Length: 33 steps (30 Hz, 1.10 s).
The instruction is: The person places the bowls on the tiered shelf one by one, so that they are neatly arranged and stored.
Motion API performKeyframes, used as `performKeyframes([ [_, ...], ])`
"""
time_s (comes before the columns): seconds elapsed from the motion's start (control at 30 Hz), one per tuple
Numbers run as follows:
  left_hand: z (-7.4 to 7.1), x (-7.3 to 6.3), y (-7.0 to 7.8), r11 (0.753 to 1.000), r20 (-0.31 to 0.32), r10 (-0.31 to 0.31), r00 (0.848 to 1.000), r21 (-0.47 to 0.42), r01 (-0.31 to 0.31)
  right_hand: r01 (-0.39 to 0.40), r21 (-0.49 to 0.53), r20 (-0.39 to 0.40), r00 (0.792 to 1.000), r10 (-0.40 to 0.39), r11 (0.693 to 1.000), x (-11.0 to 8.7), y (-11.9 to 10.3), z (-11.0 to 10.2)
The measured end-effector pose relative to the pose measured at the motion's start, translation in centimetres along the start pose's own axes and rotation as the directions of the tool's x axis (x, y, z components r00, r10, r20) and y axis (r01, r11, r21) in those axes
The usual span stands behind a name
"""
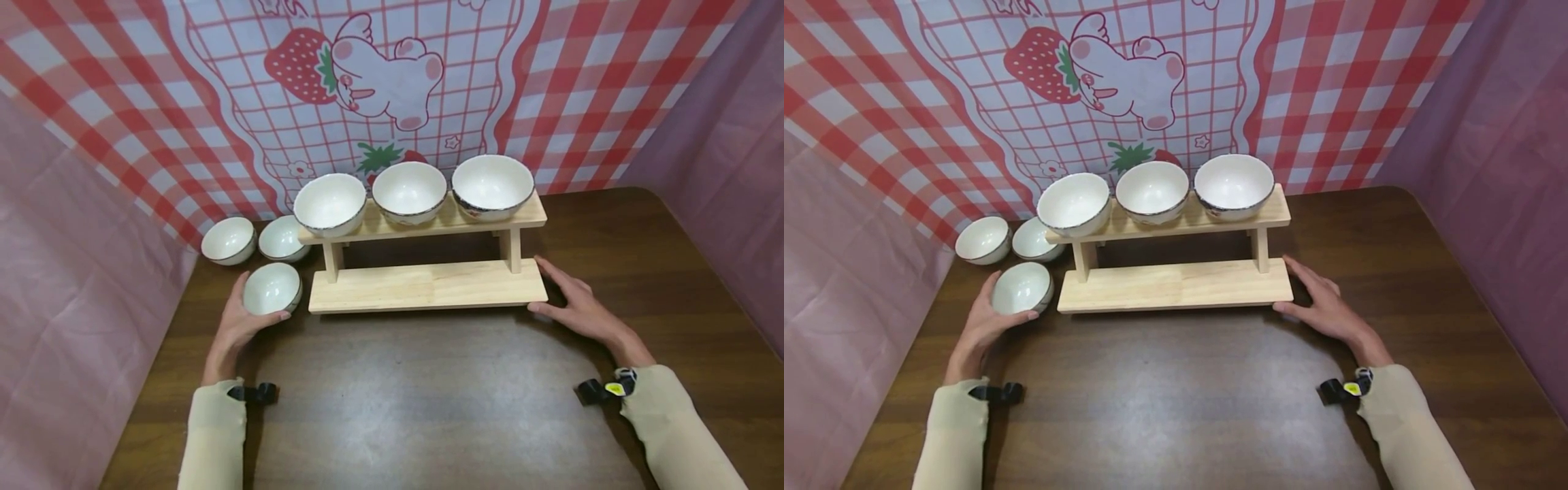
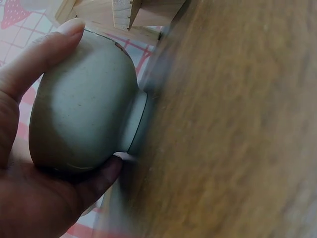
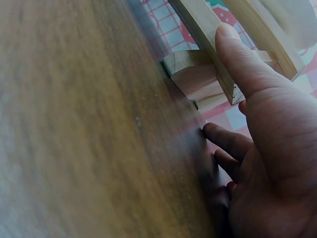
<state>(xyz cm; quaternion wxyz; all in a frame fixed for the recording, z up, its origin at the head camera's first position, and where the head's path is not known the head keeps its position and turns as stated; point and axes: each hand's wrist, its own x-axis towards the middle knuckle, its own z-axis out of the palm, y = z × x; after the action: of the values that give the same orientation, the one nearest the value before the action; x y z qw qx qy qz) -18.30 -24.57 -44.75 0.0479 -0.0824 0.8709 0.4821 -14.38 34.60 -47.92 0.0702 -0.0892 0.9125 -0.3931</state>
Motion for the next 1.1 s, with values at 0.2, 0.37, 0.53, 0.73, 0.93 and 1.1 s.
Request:
performKeyframes([
  [0.2, 0.18, 0.15, -0.31, 0.998, -0.025, 0.025, 0.999, -0.048, -0.026, 0.008, 0.001, -0.004, 1.0, -0.008, 1.0, 0.06, 0.03, 0.07],
  [0.37, 0.18, 0.22, -0.42, 0.999, -0.032, 0.016, 0.999, -0.038, -0.017, 0.01, 0.005, -0.006, 1.0, -0.01, 1.0, 0.1, 0.1, 0.17],
  [0.53, 0.18, 0.22, -0.51, 1.0, -0.045, 0.013, 0.999, -0.017, -0.014, 0.003, 0.003, -0.002, 1.0, -0.003, 1.0, 0.02, 0.01, 0.12],
  [0.73, 0.05, 0.03, -0.43, 0.999, -0.048, 0.027, 0.998, -0.024, -0.028, 0.006, 0.0, -0.007, 1.0, -0.006, 1.0, 0.0, -0.1, 0.06],
  [0.93, -0.19, -0.13, -0.46, 0.999, -0.064, 0.025, 0.998, -0.026, -0.027, -0.005, 0.003, 0.002, 1.0, 0.005, 1.0, -0.01, -0.1, 0.04],
  [1.1, -0.4, -0.14, -0.27, 0.998, -0.089, 0.03, 0.996, -0.051, -0.035, -0.001, -0.001, -0.003, 1.0, 0.001, 1.0, -0.04, 0.01, 0.04],
])
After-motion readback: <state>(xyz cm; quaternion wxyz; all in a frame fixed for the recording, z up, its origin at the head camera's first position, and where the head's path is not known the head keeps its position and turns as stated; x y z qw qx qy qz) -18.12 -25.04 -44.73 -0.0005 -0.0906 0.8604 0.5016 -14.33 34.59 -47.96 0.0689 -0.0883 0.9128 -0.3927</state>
